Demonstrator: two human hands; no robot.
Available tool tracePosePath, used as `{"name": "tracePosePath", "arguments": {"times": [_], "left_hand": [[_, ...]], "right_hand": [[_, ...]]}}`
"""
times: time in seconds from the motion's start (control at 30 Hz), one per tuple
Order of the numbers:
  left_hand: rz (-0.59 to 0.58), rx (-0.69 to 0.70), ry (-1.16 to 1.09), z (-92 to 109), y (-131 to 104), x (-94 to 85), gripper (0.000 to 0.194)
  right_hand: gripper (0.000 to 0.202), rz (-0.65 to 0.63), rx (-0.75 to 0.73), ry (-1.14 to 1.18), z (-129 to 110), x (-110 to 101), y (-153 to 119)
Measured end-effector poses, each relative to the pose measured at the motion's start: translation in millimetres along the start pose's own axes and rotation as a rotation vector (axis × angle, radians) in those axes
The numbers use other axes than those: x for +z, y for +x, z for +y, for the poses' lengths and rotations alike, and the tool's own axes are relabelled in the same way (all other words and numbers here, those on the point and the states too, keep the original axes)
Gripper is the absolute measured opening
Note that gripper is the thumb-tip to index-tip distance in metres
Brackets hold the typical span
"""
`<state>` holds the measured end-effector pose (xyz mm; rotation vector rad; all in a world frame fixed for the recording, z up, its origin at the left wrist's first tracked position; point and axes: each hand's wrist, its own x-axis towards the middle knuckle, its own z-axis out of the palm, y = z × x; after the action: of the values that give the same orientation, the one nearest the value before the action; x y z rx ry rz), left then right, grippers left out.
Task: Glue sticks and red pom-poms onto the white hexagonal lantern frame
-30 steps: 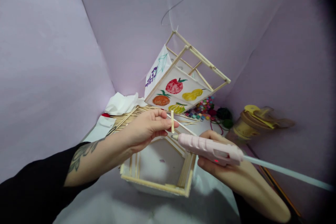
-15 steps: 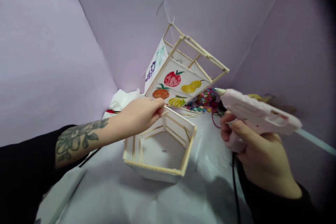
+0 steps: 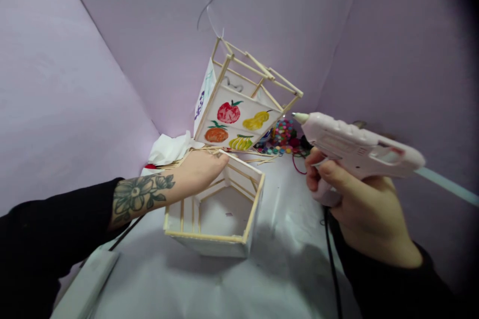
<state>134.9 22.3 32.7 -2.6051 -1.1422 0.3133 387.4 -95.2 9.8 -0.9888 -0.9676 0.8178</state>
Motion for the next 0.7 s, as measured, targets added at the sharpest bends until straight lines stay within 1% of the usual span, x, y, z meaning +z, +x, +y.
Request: {"name": "tracePosePath", "arguments": {"times": [0.1,0.17,0.27,0.37,0.6,0.7], "left_hand": [[-0.010,-0.008,0.021,4.6,0.3,-2.6,0.029],[-0.016,-0.012,0.039,7.9,1.0,-5.8,0.030],[-0.070,-0.037,0.063,12.7,2.8,-10.2,0.032],[-0.124,-0.053,0.081,15.6,4.5,-10.6,0.034],[-0.052,-0.054,0.071,12.3,7.6,2.8,0.035],[-0.055,-0.059,0.071,12.6,8.7,3.6,0.034]], "right_hand": [[0.013,-0.029,0.005,0.008,0.4,-0.2,0.3],[0.015,-0.024,0.008,0.009,0.5,-0.3,-0.2],[0.019,-0.001,0.032,-0.027,0.8,-0.3,-1.4],[0.019,0.006,0.062,-0.061,1.6,-0.3,-2.6],[0.014,-0.025,0.066,-0.078,1.6,-0.1,-3.5],[0.018,-0.036,0.098,-0.069,0.7,1.0,-4.6]]}}
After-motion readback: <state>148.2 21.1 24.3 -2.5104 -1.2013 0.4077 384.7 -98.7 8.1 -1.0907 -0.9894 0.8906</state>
